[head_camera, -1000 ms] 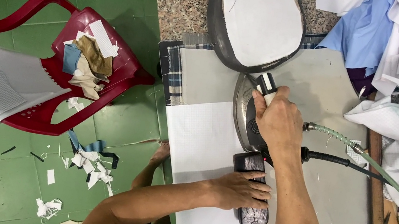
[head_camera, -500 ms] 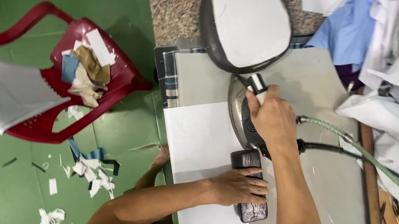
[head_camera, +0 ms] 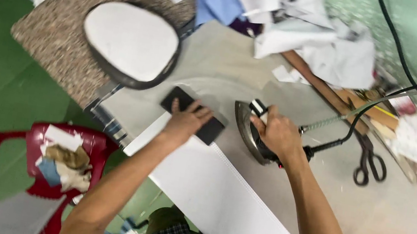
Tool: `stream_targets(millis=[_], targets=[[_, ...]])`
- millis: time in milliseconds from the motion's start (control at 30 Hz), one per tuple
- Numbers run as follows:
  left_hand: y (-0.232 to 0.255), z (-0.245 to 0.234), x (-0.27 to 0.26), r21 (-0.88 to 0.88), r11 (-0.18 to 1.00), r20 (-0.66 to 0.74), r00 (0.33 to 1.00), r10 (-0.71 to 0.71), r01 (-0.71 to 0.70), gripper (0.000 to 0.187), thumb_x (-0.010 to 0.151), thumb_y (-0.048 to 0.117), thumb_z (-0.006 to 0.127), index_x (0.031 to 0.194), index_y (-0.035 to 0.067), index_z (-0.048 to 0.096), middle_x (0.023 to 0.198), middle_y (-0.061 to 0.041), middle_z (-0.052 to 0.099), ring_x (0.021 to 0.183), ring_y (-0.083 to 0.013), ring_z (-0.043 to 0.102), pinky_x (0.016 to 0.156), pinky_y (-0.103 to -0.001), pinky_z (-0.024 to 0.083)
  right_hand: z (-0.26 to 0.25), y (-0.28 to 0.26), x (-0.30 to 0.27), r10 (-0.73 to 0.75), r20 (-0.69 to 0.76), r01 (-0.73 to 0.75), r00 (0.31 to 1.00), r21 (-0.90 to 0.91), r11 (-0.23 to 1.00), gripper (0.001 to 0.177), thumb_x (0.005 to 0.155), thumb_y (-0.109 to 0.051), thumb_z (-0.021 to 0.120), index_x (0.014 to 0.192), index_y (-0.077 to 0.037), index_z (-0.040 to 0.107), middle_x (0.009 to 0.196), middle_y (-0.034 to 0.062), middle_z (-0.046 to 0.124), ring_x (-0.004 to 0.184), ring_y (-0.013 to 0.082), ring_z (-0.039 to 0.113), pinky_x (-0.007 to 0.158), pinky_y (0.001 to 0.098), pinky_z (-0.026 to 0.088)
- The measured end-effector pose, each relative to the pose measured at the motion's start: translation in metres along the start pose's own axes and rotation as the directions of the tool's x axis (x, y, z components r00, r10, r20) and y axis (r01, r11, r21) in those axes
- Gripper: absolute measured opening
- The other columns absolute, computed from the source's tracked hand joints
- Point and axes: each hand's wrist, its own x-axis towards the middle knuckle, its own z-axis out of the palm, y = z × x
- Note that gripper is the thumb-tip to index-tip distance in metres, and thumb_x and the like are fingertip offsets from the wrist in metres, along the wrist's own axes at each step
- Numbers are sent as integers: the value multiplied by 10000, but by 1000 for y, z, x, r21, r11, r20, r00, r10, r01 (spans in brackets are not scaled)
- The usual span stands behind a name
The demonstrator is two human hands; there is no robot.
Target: The person irons a long white fabric strip on a work table using a steam iron. They repeatedly smooth the fabric with their hands, move a phone aside, and press along the length of the strip multiple times.
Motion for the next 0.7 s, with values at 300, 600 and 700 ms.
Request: stream_targets(millis=[300,600,700], targets=[[-22,-7,7,41,999,86,996,18,-22,953,824,-67,745,1611,276,331,1656,33,362,1563,-327,209,1056,-864,173,95,72,-94,-200,-631,-15,750,-318,948,643,922,-461,657,1428,-81,542,1271,147,635,1167,316,645,974,422,518],[3,-53,-20,-10,1000,86,996,14,-13,897,859,-58,735,1614,218,337,1653,-57,380,1561,-357,224,1088,-836,190,99,48,-128,-212,-672,-176,710,-461,870,472,924,-93,591,1395,-80,607,1267,306,596,1125,471,594,994,519,453],[4,-57,-23,-15,1000,96,995,13,-11,867,860,-39,738,1603,197,358,1656,-52,379,1566,-363,210,1094,-831,193,105,43,-117,-121,-588,-218,800,-472,854,600,890,-95,596,1484,-135,522,1205,326,597,1074,482,589,1011,564,403]])
